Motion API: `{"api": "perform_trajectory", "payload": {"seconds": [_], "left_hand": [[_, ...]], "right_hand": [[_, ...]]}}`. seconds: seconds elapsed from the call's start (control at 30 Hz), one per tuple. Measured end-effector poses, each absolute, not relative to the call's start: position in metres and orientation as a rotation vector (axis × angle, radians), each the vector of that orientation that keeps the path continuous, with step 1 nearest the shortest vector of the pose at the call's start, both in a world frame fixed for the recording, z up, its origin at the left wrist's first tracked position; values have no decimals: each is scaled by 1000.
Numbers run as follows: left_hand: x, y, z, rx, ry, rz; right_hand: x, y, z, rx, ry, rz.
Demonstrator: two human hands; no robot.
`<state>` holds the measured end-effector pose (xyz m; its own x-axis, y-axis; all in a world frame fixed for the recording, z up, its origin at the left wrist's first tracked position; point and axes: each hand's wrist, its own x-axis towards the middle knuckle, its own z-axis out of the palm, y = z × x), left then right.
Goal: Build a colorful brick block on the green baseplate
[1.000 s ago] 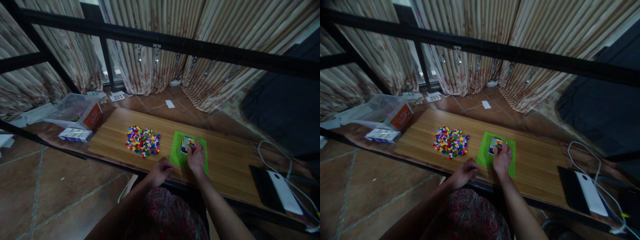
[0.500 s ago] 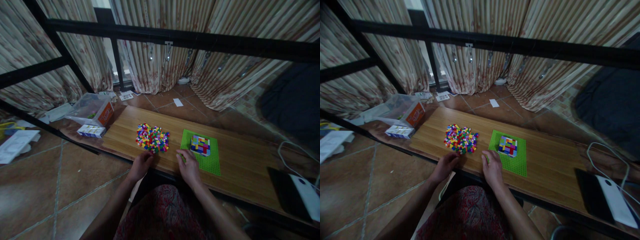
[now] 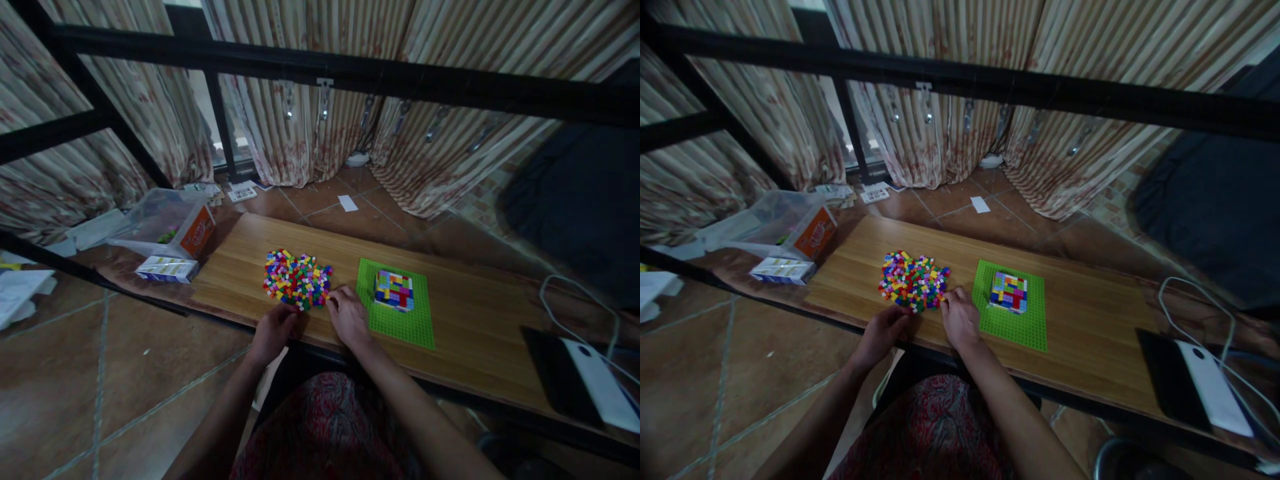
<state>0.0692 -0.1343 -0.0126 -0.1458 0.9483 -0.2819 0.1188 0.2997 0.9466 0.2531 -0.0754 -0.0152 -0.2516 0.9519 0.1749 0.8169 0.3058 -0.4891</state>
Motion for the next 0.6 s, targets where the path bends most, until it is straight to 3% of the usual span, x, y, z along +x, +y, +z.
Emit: {"api": "perform_trajectory", "payload": {"seconds": [0.23, 0.6], "left_hand": [[72, -138, -9, 1066, 1563, 1001], [152, -130, 15, 1519, 1254, 1003]], "right_hand": [[263, -82, -8, -1510, -1973, 582], [304, -126, 12, -1353, -1181, 1629]]}}
